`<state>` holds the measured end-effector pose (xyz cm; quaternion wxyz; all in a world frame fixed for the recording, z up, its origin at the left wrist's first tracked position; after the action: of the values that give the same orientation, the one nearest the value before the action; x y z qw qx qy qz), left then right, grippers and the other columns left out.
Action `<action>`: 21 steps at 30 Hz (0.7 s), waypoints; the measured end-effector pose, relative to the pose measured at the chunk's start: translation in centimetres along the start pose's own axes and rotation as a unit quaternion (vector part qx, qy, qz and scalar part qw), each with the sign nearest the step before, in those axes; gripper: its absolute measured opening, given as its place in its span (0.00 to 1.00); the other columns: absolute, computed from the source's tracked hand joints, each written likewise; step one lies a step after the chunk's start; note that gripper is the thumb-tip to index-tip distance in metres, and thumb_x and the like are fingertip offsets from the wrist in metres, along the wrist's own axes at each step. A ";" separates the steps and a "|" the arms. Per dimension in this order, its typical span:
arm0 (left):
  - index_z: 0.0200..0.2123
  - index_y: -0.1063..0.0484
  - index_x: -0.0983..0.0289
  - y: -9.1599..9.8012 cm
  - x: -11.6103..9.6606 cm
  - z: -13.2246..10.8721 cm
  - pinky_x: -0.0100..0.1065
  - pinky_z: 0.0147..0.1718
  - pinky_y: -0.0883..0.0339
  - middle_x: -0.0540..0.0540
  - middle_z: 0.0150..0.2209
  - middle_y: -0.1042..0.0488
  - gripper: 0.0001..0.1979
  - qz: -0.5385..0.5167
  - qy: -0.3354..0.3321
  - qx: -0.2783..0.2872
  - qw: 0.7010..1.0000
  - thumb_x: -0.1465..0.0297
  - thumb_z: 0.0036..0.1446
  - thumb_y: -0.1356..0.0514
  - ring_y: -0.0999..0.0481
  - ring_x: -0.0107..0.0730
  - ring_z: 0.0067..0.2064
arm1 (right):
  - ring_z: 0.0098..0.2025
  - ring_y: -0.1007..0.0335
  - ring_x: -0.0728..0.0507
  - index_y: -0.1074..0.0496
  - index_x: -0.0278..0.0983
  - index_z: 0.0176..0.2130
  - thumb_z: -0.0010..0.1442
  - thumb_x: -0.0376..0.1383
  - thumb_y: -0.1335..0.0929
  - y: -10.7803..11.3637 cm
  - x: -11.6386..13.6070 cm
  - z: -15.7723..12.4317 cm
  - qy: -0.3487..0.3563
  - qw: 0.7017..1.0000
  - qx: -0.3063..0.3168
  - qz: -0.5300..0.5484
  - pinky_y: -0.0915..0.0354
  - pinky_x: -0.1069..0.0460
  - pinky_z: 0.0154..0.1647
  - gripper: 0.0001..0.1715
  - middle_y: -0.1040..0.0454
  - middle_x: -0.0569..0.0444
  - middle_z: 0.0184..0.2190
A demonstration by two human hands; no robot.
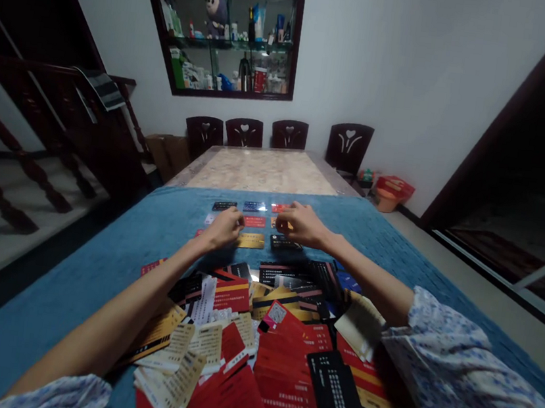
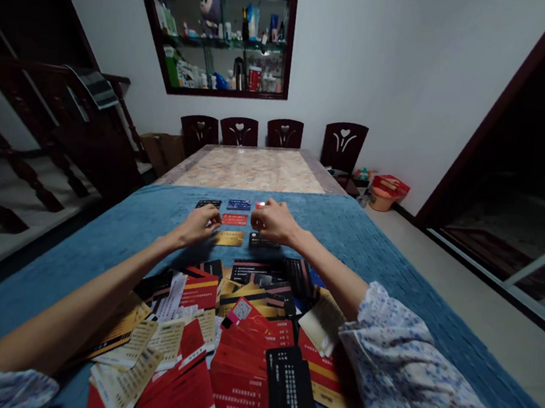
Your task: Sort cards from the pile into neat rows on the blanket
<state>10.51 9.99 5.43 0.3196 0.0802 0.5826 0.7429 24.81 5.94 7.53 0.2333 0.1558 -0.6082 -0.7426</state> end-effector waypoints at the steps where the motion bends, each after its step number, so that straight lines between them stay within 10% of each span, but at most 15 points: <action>1: 0.30 0.26 0.65 -0.1 -0.7 -0.3 0.36 0.43 0.32 0.56 0.36 0.28 0.07 -0.008 -0.007 0.003 1.000 0.76 0.53 0.44 0.28 0.34 0.37 | 0.46 0.38 0.39 0.24 0.38 0.38 0.60 0.31 0.34 -0.1 0.1 -0.5 0.003 1.000 0.000 0.005 0.51 0.49 0.39 0.09 0.21 0.50 0.40; 13: 0.37 0.22 0.62 -2.9 -9.6 -4.6 0.38 0.47 0.36 0.56 0.43 0.23 0.11 0.026 -0.101 0.129 0.986 0.77 0.54 0.43 0.28 0.41 0.47 | 0.51 0.38 0.36 0.22 0.42 0.40 0.60 0.33 0.31 -2.0 1.3 -5.5 0.018 0.997 0.052 0.047 0.45 0.46 0.44 0.09 0.22 0.48 0.43; 21: 0.37 0.21 0.61 -4.0 -11.3 -5.8 0.40 0.50 0.38 0.58 0.42 0.21 0.11 0.034 -0.120 0.175 0.977 0.76 0.55 0.43 0.31 0.46 0.53 | 0.52 0.38 0.34 0.20 0.45 0.43 0.60 0.38 0.32 -3.3 1.9 -6.5 0.052 0.993 0.075 0.069 0.42 0.41 0.47 0.12 0.22 0.47 0.44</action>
<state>18.04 -0.66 2.85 0.3430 0.2427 0.6580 0.6249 26.01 0.04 2.99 0.3029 0.1696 -0.6586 -0.6676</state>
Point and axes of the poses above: each hand's wrist, its own z-axis towards the middle knuckle, its own y-axis out of the back of the hand, x = y × z, the point moved 10 cm from there along z, towards the middle knuckle
